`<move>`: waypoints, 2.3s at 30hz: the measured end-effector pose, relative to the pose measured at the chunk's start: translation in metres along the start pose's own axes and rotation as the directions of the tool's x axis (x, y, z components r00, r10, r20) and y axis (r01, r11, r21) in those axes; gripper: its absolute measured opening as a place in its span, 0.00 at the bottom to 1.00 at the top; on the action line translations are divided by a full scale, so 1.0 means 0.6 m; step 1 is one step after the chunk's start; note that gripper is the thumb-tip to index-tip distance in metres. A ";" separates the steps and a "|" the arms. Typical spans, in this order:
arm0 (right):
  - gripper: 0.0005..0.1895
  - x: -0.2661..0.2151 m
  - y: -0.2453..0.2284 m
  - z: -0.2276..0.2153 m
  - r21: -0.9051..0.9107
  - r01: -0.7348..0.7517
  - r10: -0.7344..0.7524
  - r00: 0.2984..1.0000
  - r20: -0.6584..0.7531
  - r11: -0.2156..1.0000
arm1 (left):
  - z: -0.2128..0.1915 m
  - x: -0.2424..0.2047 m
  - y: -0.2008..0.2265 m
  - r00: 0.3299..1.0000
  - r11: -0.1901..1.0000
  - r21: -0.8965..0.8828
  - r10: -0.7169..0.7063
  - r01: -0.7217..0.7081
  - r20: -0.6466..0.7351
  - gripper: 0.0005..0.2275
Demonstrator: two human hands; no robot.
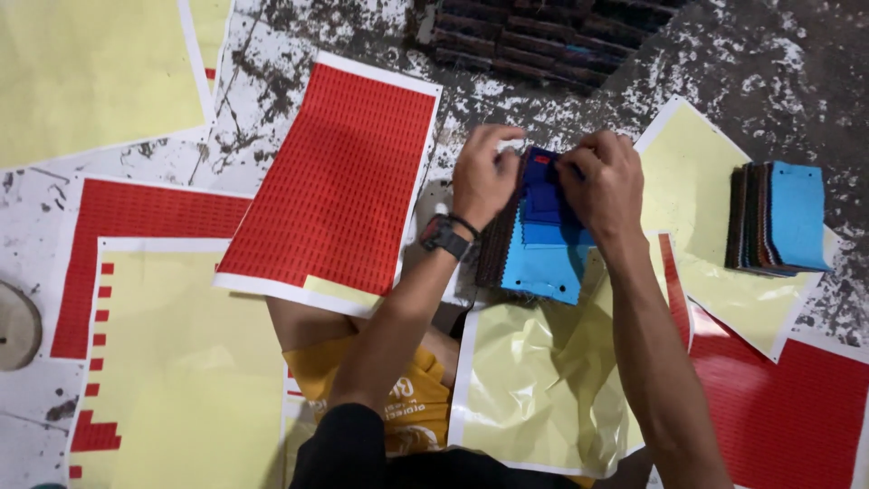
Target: The person sits on the floor and assembles notebooks by hand. They peel protective films from red and yellow adhesive sheets, then place them onto stacks of blue and purple paper. The person aligns the sheets and presses them down to secure the covers.
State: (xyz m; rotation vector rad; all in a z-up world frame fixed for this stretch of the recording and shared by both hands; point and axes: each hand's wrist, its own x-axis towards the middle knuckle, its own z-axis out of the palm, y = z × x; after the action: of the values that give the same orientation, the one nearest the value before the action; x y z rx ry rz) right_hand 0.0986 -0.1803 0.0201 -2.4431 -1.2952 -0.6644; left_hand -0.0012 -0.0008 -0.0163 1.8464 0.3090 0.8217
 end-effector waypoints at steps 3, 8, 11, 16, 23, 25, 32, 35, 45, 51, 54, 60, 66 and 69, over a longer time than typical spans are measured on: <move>0.08 -0.001 -0.024 -0.050 0.343 -0.036 -0.019 0.988 0.155 0.939 | -0.006 0.021 0.012 0.973 0.938 -0.272 -0.228 0.215 -0.019 0.10; 0.10 0.026 -0.072 -0.123 0.632 -0.333 0.067 0.912 0.406 0.700 | 0.015 0.029 0.033 0.953 0.901 -0.313 -0.276 0.301 0.121 0.09; 0.07 0.032 -0.089 -0.127 0.696 -0.414 0.112 0.893 0.437 0.586 | 0.029 0.036 0.052 0.956 0.921 -0.261 -0.263 0.289 0.128 0.10; 0.07 0.029 -0.097 -0.122 0.722 -0.484 0.141 0.864 0.484 0.494 | 0.051 0.037 0.052 0.969 0.955 -0.166 -0.246 0.246 0.019 0.09; 0.06 0.019 -0.088 -0.105 0.702 -0.531 0.185 0.840 0.511 0.475 | 0.066 0.035 0.050 0.954 0.991 0.032 -0.119 0.133 -0.277 0.08; 0.06 0.016 -0.081 -0.097 0.695 -0.525 0.176 0.842 0.511 0.492 | 0.061 0.038 0.048 0.952 0.992 0.063 -0.082 0.105 -0.293 0.08; 0.05 0.016 -0.056 -0.068 0.621 -0.622 0.328 0.781 0.532 0.477 | 0.004 0.047 0.009 0.993 0.980 0.181 -0.063 0.081 -0.105 0.10; 0.05 0.024 -0.059 -0.055 0.575 -0.655 0.394 0.755 0.524 0.490 | 0.000 0.030 -0.017 0.998 0.989 0.143 -0.037 0.045 -0.058 0.09; 0.08 0.010 -0.035 0.012 0.327 -0.696 0.500 0.699 0.511 0.639 | 0.004 -0.005 -0.029 0.918 0.861 0.321 0.384 -0.394 0.097 0.09; 0.08 0.017 -0.047 0.016 0.204 -0.719 0.540 0.651 0.533 0.665 | 0.006 0.008 -0.016 0.794 0.569 0.589 0.562 -0.574 0.231 0.11; 0.11 0.025 -0.052 -0.008 0.189 -0.584 0.456 0.764 0.457 0.789 | -0.006 0.010 0.012 0.766 0.541 0.575 0.584 -0.614 0.268 0.13; 0.11 0.019 -0.064 -0.047 0.018 -0.315 0.301 0.921 0.246 0.949 | -0.015 0.008 0.009 0.766 0.566 0.534 0.571 -0.628 0.295 0.12; 0.06 -0.008 -0.013 0.027 0.148 -0.103 0.099 0.994 0.036 0.984 | -0.019 0.007 0.001 0.967 0.961 0.140 0.220 -0.237 0.128 0.13; 0.07 -0.001 -0.018 -0.023 0.167 0.007 -0.018 0.998 0.061 0.986 | -0.030 0.029 0.017 0.968 0.992 -0.048 0.123 -0.115 0.219 0.10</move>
State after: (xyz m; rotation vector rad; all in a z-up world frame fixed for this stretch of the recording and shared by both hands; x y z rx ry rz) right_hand 0.0854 -0.1812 0.0322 -2.3381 -1.3331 -0.4658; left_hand -0.0019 0.0176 0.0036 1.9171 0.0420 0.6892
